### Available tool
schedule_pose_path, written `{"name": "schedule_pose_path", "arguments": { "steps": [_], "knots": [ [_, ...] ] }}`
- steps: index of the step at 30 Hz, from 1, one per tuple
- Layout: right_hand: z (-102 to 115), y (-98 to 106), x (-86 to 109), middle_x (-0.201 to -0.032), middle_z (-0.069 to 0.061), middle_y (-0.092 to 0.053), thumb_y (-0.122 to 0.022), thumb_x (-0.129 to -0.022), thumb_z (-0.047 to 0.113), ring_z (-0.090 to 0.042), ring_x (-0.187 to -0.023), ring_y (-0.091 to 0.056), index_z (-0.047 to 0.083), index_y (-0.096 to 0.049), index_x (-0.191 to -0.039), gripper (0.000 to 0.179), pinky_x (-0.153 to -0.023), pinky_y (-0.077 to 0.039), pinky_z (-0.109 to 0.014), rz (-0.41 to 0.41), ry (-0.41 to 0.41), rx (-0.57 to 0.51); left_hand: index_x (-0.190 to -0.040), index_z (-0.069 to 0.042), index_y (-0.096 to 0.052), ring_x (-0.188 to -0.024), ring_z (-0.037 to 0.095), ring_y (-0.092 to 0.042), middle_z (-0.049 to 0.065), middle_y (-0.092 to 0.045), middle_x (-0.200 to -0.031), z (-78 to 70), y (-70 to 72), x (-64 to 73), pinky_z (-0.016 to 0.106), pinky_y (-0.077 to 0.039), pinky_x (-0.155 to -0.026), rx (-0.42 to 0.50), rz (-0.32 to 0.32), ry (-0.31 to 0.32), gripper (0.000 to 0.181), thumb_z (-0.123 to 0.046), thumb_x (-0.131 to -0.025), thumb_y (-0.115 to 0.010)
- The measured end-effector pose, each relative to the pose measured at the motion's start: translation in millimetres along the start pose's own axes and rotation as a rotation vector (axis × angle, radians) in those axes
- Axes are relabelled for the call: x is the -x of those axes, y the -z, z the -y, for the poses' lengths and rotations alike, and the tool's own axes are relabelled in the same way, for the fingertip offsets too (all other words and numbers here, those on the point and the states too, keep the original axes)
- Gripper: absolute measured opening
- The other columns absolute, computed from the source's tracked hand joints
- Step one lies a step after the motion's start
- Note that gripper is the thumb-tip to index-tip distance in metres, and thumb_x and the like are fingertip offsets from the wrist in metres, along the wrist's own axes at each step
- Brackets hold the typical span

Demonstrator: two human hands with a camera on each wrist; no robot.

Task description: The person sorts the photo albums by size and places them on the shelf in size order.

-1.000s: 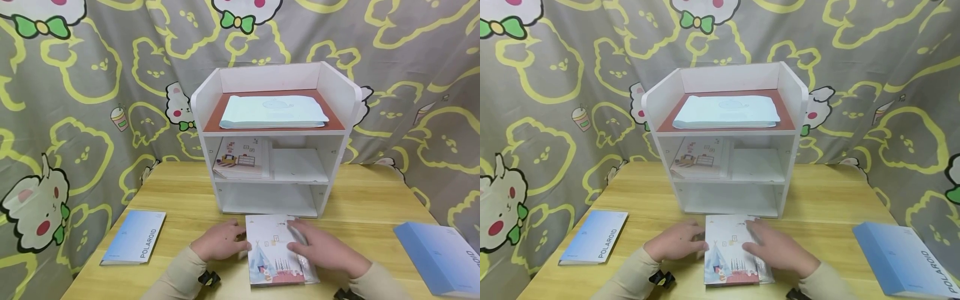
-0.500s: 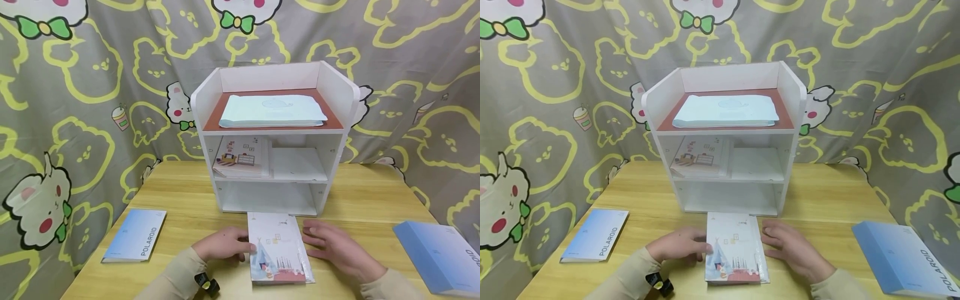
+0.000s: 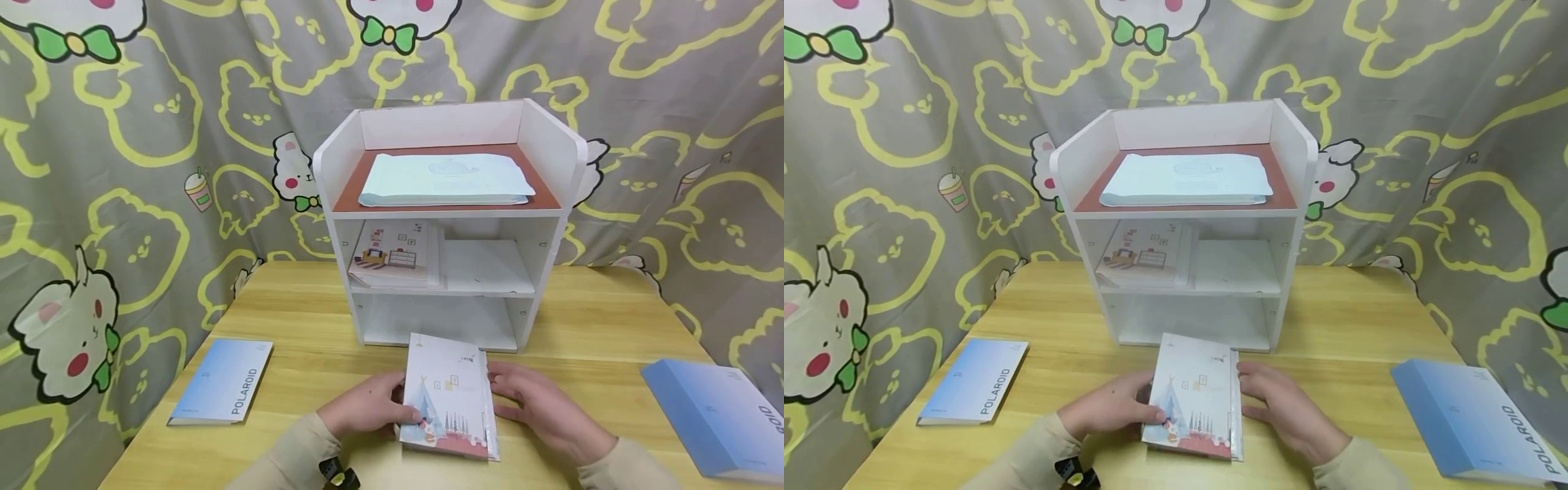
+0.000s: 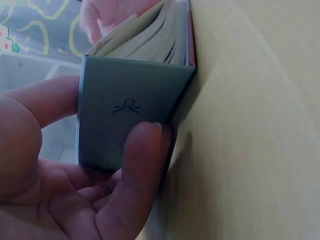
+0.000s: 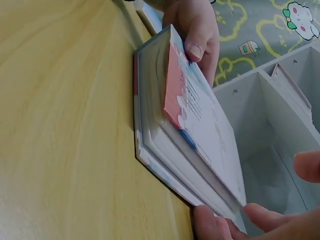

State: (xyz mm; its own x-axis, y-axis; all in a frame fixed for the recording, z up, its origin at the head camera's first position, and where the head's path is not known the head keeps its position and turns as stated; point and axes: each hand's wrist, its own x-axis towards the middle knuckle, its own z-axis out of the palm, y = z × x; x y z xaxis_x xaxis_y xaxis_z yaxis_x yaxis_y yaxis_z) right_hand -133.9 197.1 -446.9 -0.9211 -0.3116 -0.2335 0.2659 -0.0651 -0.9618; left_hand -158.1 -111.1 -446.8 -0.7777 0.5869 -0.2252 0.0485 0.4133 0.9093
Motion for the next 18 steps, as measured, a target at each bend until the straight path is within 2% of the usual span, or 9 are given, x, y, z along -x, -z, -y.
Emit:
{"name": "schedule_pose_path", "arguments": {
  "steps": [3, 6, 9, 12, 14, 17, 18],
  "knots": [
    [0.1, -2.5, 2.2, -0.159, -0.029, -0.027, -0.053, -0.102, 0.014, -0.04, -0.141, -0.036, -0.012, -0.03, -0.152, 0.061, -0.105, -0.046, -0.046, -0.013, 0.007, 0.03, -0.124, -0.015, -0.06, -0.077, 0.016, -0.069, 0.0, -0.069, -0.092, 0.3, -0.9, 2.7, 0.036, -0.059, -0.059, -0.011, 0.002, -0.026, 0.038, -0.021, -0.091, -0.076],
    [1.6, -6.7, 6.6, -0.159, -0.03, -0.026, -0.055, -0.103, 0.017, -0.037, -0.136, -0.045, -0.01, -0.027, -0.154, 0.064, -0.104, -0.047, -0.043, -0.012, 0.022, 0.077, -0.135, -0.02, -0.055, -0.08, 0.013, -0.067, -0.004, -0.068, -0.096, -0.7, -2.4, 6.8, 0.034, -0.058, -0.06, -0.054, -0.009, -0.054, 0.046, -0.024, -0.094, -0.074],
    [6.4, -14.3, 13.6, -0.156, -0.03, -0.031, -0.059, -0.101, 0.02, -0.037, -0.13, -0.052, -0.006, -0.03, -0.154, 0.065, -0.103, -0.048, -0.039, -0.054, 0.087, 0.24, -0.148, -0.029, -0.044, -0.086, 0.009, -0.066, -0.009, -0.068, -0.1, -3.8, -4.3, 10.4, 0.032, -0.058, -0.067, -0.142, -0.031, -0.093, 0.058, -0.03, -0.096, -0.071],
    [11.2, -22.8, 20.2, -0.154, -0.028, -0.031, -0.065, -0.098, 0.018, -0.043, -0.131, -0.051, -0.002, -0.032, -0.154, 0.068, -0.102, -0.048, -0.04, -0.128, 0.21, 0.438, -0.16, -0.037, -0.022, -0.095, 0.006, -0.065, -0.01, -0.069, -0.106, -8.3, -6.6, 14.0, 0.029, -0.056, -0.076, -0.235, -0.061, -0.145, 0.075, -0.035, -0.099, -0.066],
    [13.0, -27.9, 22.9, -0.155, -0.026, -0.027, -0.069, -0.095, 0.013, -0.047, -0.132, -0.047, -0.001, -0.032, -0.154, 0.071, -0.101, -0.049, -0.043, -0.18, 0.318, 0.548, -0.162, -0.04, -0.004, -0.099, 0.005, -0.064, -0.008, -0.067, -0.118, -11.7, -7.7, 15.5, 0.026, -0.054, -0.082, -0.28, -0.087, -0.189, 0.083, -0.036, -0.102, -0.062],
    [16.4, -32.9, 23.8, -0.156, -0.025, -0.021, -0.071, -0.092, 0.005, -0.05, -0.13, -0.046, 0.002, -0.028, -0.157, 0.079, -0.099, -0.049, -0.047, -0.219, 0.476, 0.621, -0.161, -0.041, 0.007, -0.103, 0.007, -0.063, -0.001, -0.056, -0.141, -18.9, -8.2, 15.6, 0.027, -0.054, -0.086, -0.291, -0.124, -0.255, 0.085, -0.032, -0.105, -0.057],
    [17.9, -33.8, 23.0, -0.156, -0.025, -0.021, -0.072, -0.09, 0.002, -0.049, -0.129, -0.046, 0.004, -0.026, -0.158, 0.082, -0.098, -0.05, -0.043, -0.236, 0.53, 0.65, -0.16, -0.041, 0.007, -0.104, 0.007, -0.063, 0.001, -0.052, -0.145, -21.7, -7.6, 14.9, 0.027, -0.054, -0.086, -0.286, -0.134, -0.276, 0.084, -0.03, -0.106, -0.055]
  ]
}}
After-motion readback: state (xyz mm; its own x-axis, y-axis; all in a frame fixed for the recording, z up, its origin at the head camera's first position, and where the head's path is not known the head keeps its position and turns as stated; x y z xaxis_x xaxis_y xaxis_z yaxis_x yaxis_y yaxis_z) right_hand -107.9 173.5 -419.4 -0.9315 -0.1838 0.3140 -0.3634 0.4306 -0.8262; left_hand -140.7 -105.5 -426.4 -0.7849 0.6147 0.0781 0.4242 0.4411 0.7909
